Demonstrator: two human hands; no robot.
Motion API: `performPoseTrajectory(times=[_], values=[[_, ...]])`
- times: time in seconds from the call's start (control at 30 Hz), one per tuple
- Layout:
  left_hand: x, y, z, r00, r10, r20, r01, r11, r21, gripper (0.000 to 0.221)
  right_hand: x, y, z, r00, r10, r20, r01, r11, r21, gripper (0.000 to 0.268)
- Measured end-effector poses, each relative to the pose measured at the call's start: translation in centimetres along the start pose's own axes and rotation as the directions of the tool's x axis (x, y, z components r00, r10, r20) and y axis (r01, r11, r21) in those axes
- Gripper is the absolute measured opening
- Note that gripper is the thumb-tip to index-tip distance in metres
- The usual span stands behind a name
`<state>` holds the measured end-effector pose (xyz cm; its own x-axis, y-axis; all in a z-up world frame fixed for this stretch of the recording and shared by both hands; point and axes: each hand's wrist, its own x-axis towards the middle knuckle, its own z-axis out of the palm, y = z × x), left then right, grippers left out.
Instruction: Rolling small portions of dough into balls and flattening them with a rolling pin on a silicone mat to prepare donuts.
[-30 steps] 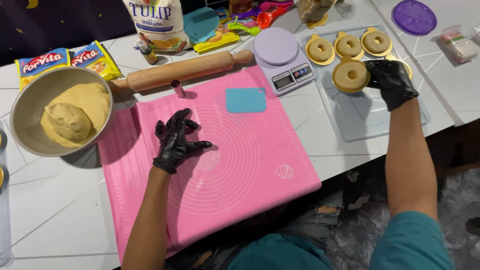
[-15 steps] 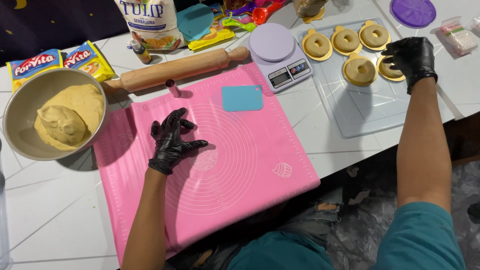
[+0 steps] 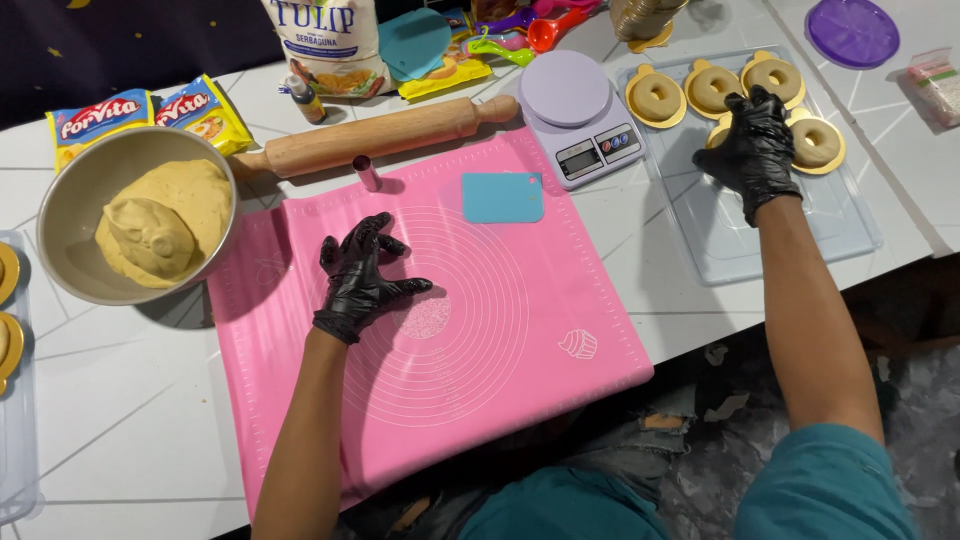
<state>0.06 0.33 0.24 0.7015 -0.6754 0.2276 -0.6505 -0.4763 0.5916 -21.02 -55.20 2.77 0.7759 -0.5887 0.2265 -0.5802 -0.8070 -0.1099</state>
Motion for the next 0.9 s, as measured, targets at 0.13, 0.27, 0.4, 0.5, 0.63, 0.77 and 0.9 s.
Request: performPoseTrajectory(times=[0.13,0.27,0.4,0.5,0.63,0.77,0.9], values=[[-0.1,0.2,-0.1,1.0,-0.009,0.012,0.01,0.999,-0.036,0.122,-1.0,0.2,-1.6,0.999,0.039,0.0,-0.039,0.999,-0.019,0.085],[-0.2,0.2,0.0,0.998,0.062,-0.034,-0.061,0.998,0.015,0.122,-1.0,0.8,-1.1,0.999,0.039,-0.01,-0.04,0.999,-0.03,0.087],[0.0,0.3,-0.1,1.0,0.016,-0.004,-0.017,0.999,-0.039,0.127,-0.4,-0.3,0.4,0.987,-0.057,-0.149,0.058,0.998,0.0,0.078],[0.3,-0.2,0.4,0.997,-0.067,0.044,0.068,0.997,-0.021,0.122,-0.1,-3.7,2.4,0.75,-0.447,-0.488,0.483,0.873,-0.057,0.067],[0.4,3.0,-2.4,0.953,-0.27,0.137,0.298,0.912,-0.281,0.088,-2.9,-16.5,0.0,0.719,-0.43,-0.546,0.541,0.84,0.05,0.062],[0.8,2.3,-2.6,0.913,0.032,-0.406,-0.094,0.986,-0.134,0.05,-7.7,-27.4,-1.8,0.747,-0.546,-0.379,0.658,0.686,0.309,0.058],[1.7,-3.1,-4.4,0.65,0.205,-0.732,0.042,0.952,0.304,0.065,-12.5,-34.7,-0.7,0.726,-0.577,-0.373,0.682,0.537,0.497,0.044]])
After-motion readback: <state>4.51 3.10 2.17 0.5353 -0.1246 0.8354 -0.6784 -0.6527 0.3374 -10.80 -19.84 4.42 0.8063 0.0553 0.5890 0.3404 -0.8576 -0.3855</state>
